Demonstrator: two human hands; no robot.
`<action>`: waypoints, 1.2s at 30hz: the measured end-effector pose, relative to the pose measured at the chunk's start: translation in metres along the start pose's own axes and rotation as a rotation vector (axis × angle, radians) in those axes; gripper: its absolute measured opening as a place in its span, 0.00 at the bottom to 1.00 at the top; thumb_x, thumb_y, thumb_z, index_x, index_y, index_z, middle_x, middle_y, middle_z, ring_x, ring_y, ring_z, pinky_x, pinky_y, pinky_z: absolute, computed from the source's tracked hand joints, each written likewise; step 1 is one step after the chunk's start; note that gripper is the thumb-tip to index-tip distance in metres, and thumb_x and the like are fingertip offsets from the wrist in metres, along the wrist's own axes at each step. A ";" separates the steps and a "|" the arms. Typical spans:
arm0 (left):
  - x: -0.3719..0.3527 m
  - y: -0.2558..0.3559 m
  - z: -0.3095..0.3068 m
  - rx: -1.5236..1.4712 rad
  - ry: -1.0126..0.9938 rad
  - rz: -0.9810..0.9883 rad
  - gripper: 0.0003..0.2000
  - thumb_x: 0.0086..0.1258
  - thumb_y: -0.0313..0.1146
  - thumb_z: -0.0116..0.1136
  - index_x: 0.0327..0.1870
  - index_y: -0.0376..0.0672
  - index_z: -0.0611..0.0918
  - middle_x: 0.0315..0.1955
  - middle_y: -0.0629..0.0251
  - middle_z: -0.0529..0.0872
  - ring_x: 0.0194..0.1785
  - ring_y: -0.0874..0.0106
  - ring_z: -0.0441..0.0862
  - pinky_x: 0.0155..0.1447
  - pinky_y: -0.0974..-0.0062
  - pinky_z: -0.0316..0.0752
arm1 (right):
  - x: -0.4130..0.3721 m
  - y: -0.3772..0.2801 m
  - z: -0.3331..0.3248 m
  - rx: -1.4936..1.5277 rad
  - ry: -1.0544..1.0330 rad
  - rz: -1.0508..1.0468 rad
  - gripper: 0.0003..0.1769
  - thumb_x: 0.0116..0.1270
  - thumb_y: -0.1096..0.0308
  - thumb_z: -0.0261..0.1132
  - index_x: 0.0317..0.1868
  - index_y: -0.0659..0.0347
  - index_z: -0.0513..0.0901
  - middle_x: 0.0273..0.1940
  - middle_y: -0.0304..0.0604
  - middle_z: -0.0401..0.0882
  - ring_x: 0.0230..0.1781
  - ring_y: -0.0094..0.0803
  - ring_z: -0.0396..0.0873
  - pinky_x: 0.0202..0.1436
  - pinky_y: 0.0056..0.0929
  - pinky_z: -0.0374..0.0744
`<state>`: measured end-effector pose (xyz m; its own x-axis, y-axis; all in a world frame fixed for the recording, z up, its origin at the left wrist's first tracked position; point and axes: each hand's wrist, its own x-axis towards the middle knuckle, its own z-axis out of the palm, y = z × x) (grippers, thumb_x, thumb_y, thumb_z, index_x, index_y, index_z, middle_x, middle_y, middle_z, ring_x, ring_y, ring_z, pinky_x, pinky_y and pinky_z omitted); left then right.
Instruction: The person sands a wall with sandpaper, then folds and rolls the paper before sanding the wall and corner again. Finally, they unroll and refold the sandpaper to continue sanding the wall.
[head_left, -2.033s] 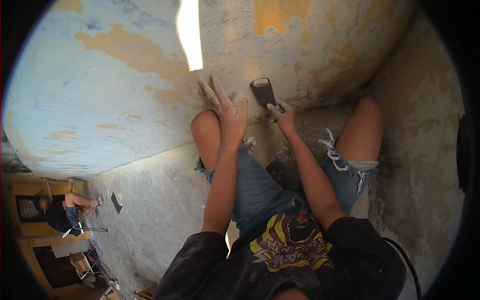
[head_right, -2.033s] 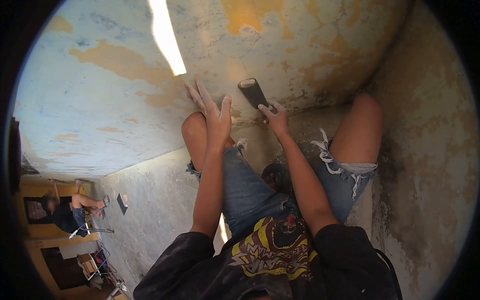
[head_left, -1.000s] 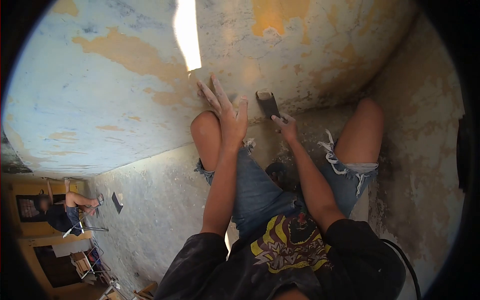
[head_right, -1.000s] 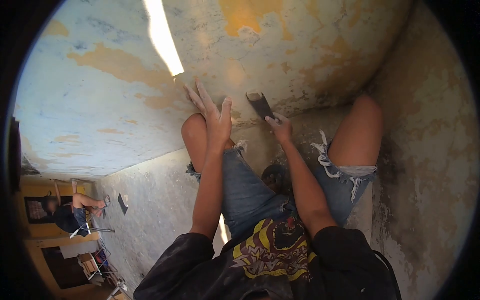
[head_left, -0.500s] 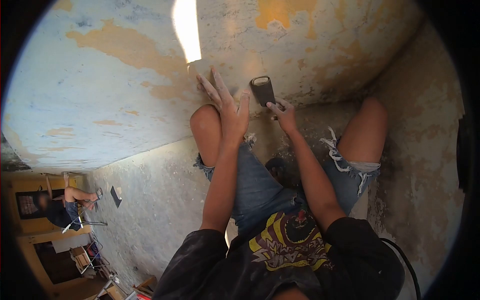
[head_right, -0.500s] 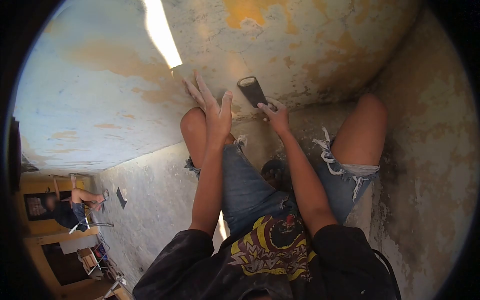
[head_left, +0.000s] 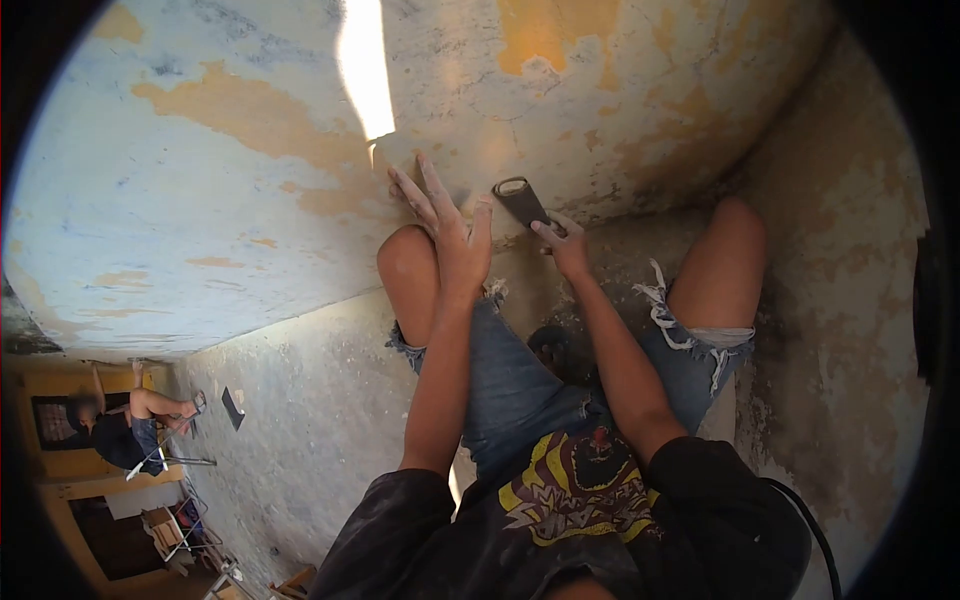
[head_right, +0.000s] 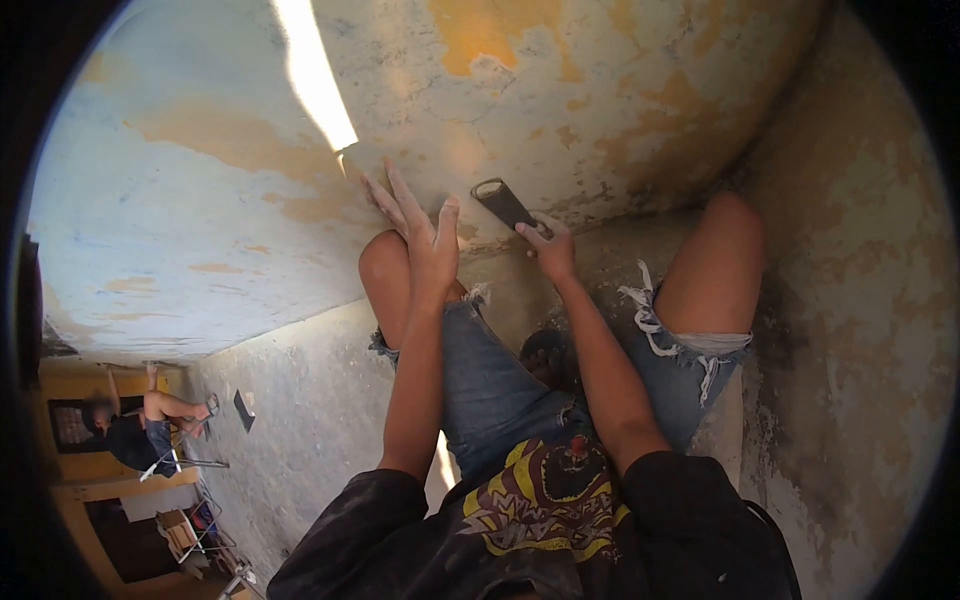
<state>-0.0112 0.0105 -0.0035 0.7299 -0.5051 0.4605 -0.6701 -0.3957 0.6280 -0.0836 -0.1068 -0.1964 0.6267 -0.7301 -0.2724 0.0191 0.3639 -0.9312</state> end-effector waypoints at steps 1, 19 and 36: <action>-0.001 0.000 -0.001 -0.038 0.002 0.002 0.46 0.70 0.31 0.61 0.83 0.43 0.43 0.79 0.38 0.27 0.82 0.41 0.24 0.82 0.45 0.31 | -0.002 -0.003 0.000 -0.003 -0.009 0.009 0.29 0.62 0.59 0.78 0.58 0.69 0.84 0.35 0.33 0.82 0.34 0.18 0.79 0.30 0.21 0.79; -0.002 0.001 -0.001 -0.037 0.002 0.001 0.46 0.70 0.32 0.61 0.83 0.43 0.42 0.80 0.39 0.26 0.82 0.42 0.24 0.82 0.45 0.31 | 0.002 0.005 0.004 0.018 -0.029 -0.036 0.31 0.58 0.56 0.81 0.56 0.66 0.85 0.32 0.30 0.75 0.27 0.19 0.76 0.24 0.22 0.78; -0.003 -0.006 0.001 -0.038 0.028 0.006 0.46 0.69 0.32 0.61 0.83 0.45 0.44 0.80 0.41 0.28 0.81 0.35 0.26 0.81 0.41 0.34 | -0.004 -0.024 0.009 0.091 -0.131 0.041 0.24 0.64 0.54 0.76 0.55 0.59 0.86 0.29 0.23 0.70 0.32 0.15 0.73 0.31 0.22 0.83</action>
<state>-0.0098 0.0135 -0.0098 0.7295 -0.4856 0.4816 -0.6694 -0.3626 0.6484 -0.0791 -0.1076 -0.1706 0.7245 -0.6341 -0.2702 0.0586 0.4472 -0.8925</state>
